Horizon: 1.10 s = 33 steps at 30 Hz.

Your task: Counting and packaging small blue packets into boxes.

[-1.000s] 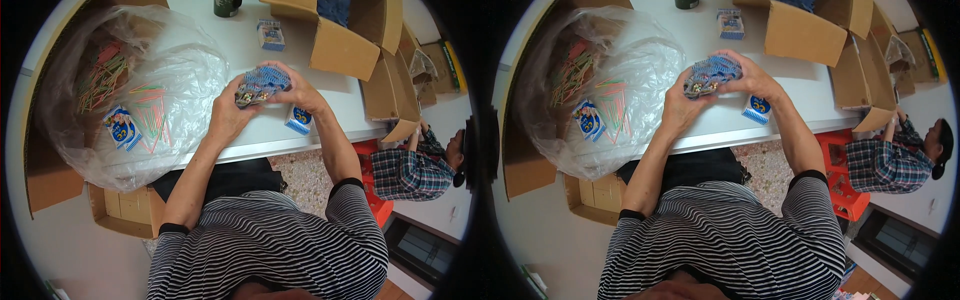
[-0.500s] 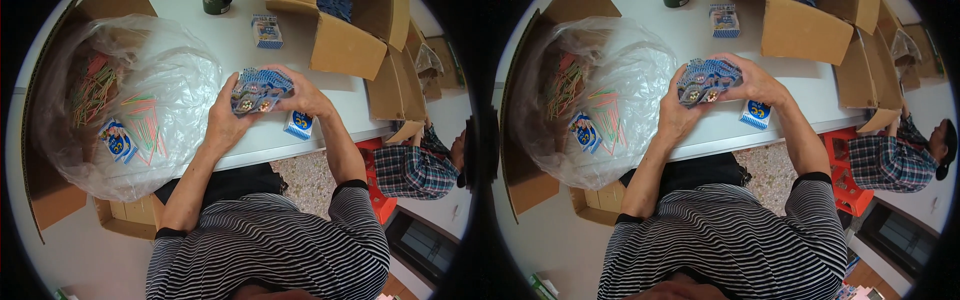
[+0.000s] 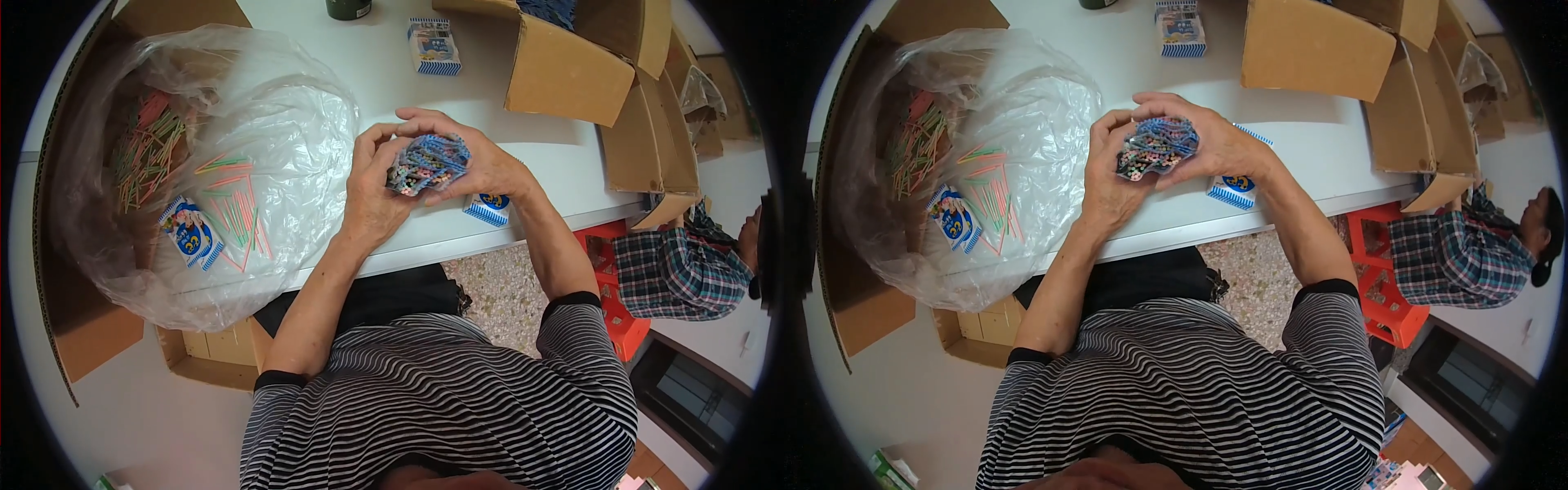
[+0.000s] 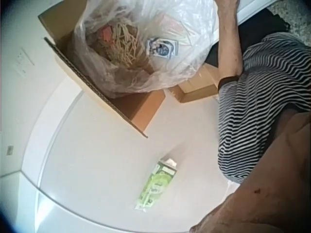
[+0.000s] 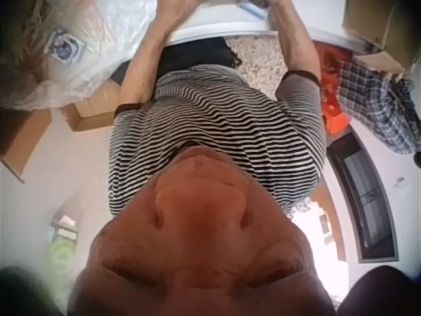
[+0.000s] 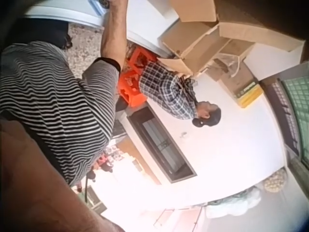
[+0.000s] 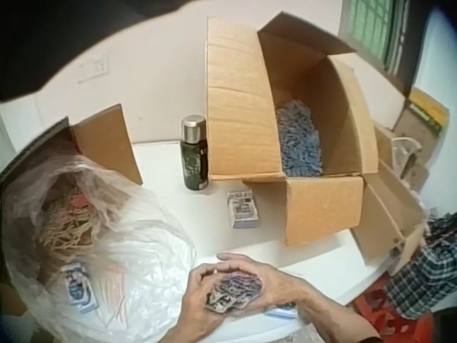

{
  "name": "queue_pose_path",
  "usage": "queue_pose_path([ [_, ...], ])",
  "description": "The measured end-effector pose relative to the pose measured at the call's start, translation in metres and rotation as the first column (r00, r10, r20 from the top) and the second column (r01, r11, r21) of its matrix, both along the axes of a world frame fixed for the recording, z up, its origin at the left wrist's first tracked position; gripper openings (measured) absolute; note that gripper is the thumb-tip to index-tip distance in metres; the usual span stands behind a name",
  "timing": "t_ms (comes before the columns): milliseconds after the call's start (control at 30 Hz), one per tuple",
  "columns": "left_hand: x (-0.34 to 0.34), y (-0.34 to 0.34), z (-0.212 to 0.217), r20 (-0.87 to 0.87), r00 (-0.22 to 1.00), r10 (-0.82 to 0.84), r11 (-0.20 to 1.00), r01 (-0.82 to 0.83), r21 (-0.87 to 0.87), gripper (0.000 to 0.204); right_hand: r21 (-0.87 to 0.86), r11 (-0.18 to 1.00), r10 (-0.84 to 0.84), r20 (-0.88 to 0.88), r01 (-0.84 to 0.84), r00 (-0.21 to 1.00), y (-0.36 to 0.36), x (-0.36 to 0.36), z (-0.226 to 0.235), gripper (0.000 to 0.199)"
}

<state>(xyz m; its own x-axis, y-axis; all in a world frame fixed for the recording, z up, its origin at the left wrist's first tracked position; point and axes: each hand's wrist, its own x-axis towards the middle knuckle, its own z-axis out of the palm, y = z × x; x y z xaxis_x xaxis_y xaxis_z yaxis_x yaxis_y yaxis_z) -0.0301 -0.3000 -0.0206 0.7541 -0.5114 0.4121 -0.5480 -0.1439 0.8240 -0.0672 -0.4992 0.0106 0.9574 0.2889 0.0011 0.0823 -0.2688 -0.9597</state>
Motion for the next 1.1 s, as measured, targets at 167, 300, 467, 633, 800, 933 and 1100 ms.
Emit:
queue_pose_path([
  [167,-0.004,-0.002,-0.005,-0.357,0.933,-0.043,0.999,0.038,-0.022,0.069,-0.233,0.967,-0.071,0.15,0.105,0.986,0.005,-0.006,0.014,0.094],
  [300,0.001,-0.003,-0.003,-0.276,0.961,-0.005,0.998,0.022,0.059,0.073,-0.38,0.894,-0.191,0.157,0.238,0.969,0.016,-0.016,0.047,0.085],
  [467,0.001,-0.002,-0.004,-0.181,0.983,0.01,0.998,0.001,0.062,0.108,-0.503,0.851,-0.024,0.245,0.148,0.969,0.029,-0.017,0.062,0.07],
  [633,-0.007,0.005,-0.004,-0.317,0.949,-0.008,0.999,0.024,0.045,0.122,-0.496,0.867,0.09,0.231,0.038,0.969,0.028,-0.009,0.056,0.053],
  [800,-0.014,0.005,0.005,-0.29,0.956,-0.049,0.998,0.037,-0.048,0.126,-0.591,0.805,0.169,0.317,0.054,0.933,0.031,-0.016,0.059,0.036],
  [933,-0.015,0.001,0.002,-0.296,0.953,-0.062,0.978,-0.001,-0.208,0.125,-0.541,0.837,0.164,0.391,0.082,0.906,0.014,-0.023,0.085,0.037],
  [1100,-0.002,0.006,-0.016,-0.347,0.931,-0.112,0.976,0.037,-0.215,0.111,-0.28,0.925,-0.041,0.598,0.256,0.801,-0.041,-0.043,0.174,0.04],
])
